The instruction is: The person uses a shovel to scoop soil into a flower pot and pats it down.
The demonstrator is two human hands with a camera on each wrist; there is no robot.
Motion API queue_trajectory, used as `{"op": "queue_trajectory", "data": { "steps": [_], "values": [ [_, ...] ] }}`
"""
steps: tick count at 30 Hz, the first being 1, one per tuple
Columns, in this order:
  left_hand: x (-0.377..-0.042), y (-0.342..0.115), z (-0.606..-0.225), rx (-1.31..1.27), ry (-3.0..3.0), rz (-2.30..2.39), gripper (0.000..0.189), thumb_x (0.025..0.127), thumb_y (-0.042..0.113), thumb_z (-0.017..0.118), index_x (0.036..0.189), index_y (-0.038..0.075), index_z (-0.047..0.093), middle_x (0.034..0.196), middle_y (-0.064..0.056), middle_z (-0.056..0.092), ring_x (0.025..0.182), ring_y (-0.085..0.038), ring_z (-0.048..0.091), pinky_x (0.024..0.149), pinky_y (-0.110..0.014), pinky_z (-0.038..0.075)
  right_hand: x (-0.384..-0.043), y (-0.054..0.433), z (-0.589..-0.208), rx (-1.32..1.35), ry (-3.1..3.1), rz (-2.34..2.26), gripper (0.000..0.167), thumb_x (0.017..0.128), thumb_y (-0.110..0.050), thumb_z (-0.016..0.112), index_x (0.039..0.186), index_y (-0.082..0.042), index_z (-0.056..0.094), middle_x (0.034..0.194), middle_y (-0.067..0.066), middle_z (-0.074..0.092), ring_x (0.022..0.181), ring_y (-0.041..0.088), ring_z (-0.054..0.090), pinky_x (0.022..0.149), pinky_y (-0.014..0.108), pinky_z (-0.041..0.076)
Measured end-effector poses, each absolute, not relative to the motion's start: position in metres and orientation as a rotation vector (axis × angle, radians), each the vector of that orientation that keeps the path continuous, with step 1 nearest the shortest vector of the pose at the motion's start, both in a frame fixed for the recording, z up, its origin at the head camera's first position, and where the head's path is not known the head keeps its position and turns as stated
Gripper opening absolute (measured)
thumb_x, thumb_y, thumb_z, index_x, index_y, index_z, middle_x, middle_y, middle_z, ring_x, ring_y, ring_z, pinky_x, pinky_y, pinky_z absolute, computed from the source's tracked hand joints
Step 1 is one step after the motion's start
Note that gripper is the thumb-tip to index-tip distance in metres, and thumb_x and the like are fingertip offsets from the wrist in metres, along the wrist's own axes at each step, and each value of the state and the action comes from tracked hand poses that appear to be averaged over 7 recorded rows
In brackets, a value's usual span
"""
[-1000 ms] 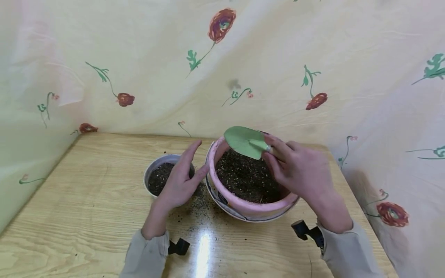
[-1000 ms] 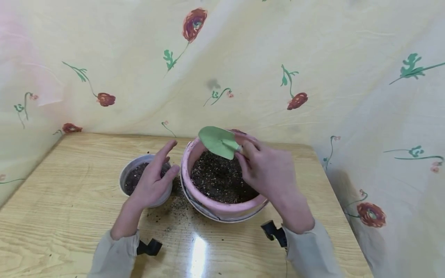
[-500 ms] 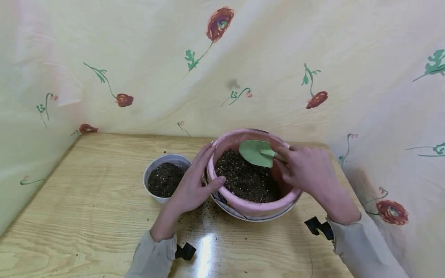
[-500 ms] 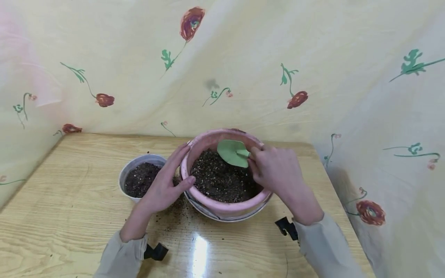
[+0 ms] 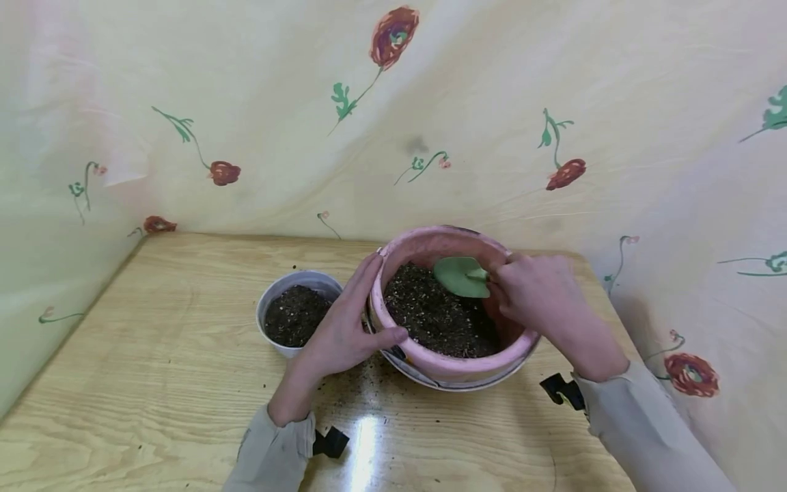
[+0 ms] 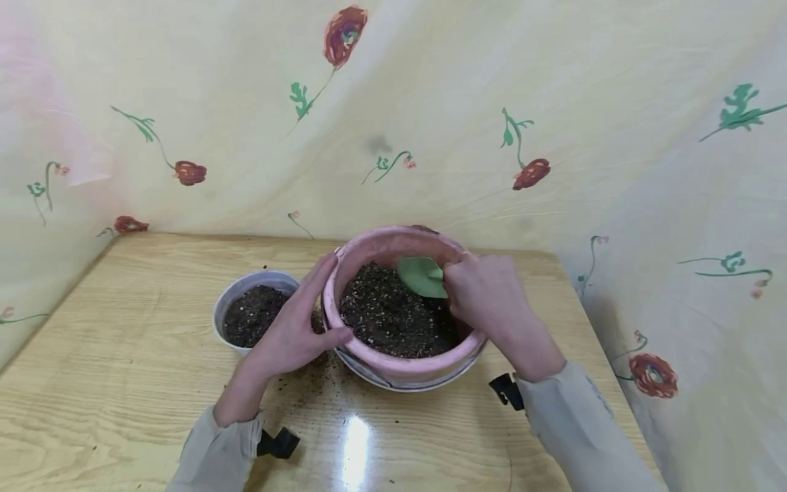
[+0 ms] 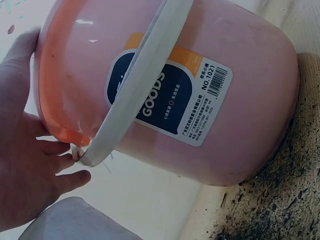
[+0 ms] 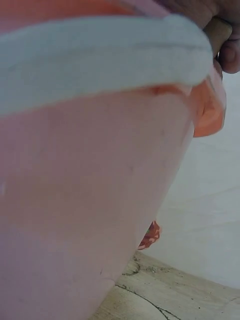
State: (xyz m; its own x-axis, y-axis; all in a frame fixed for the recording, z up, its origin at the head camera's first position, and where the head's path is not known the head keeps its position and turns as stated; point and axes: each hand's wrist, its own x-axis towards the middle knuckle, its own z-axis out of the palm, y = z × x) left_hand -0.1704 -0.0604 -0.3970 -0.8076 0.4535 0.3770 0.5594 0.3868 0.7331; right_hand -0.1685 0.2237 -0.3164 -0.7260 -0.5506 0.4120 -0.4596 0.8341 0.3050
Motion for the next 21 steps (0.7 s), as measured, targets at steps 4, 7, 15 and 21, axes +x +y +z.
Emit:
{"op": "queue_trajectory", "data": {
  "steps": [4,7,15,21],
  "values": [
    [-0.1687,-0.0607,-0.3978,-0.938,-2.547,-1.394,0.120,0.066,0.085,0.056,0.156,0.026,0.002,0.161,0.005,0.004,0.146,-0.021,0.011,0.114,-0.049,0.022,-0.1697,0.2219,-0.3186,0.779,-2.568,-0.267,0.023,0.076,-0.014,0.075,0.065,-0.015,0.055,0.052,-0.004,0.036,0.039,0.016,0.032,0.033,0.032,0.026],
    [-0.1675,-0.0616,-0.3986,-0.937,-2.551,-1.393,0.122,0.064,0.083,0.061,0.156,0.027,0.002,0.161,0.006,0.004,0.146,-0.019,0.010,0.115,-0.049,0.022,-0.1697,0.2201,-0.3187,0.825,-2.567,-0.248,0.022,0.075,-0.014,0.075,0.064,-0.016,0.056,0.053,-0.004,0.037,0.039,0.016,0.033,0.033,0.033,0.029],
    [-0.1668,-0.0636,-0.3993,-0.945,-2.519,-1.358,0.121,0.067,0.065,0.076,0.156,0.025,0.005,0.161,0.003,0.007,0.146,-0.019,0.011,0.115,-0.048,0.022,-0.1674,0.2153,-0.3199,0.969,-2.617,-0.254,0.019,0.077,-0.015,0.072,0.065,-0.018,0.059,0.053,-0.004,0.037,0.043,0.018,0.035,0.037,0.036,0.032],
    [-0.1652,-0.0643,-0.4002,-0.932,-2.537,-1.338,0.122,0.067,0.056,0.082,0.156,0.025,0.006,0.161,0.003,0.008,0.146,-0.018,0.013,0.115,-0.046,0.023,-0.1664,0.2146,-0.3211,1.033,-2.692,-0.184,0.023,0.076,-0.014,0.074,0.062,-0.022,0.057,0.054,-0.008,0.040,0.048,0.013,0.036,0.040,0.033,0.033]
  ]
}}
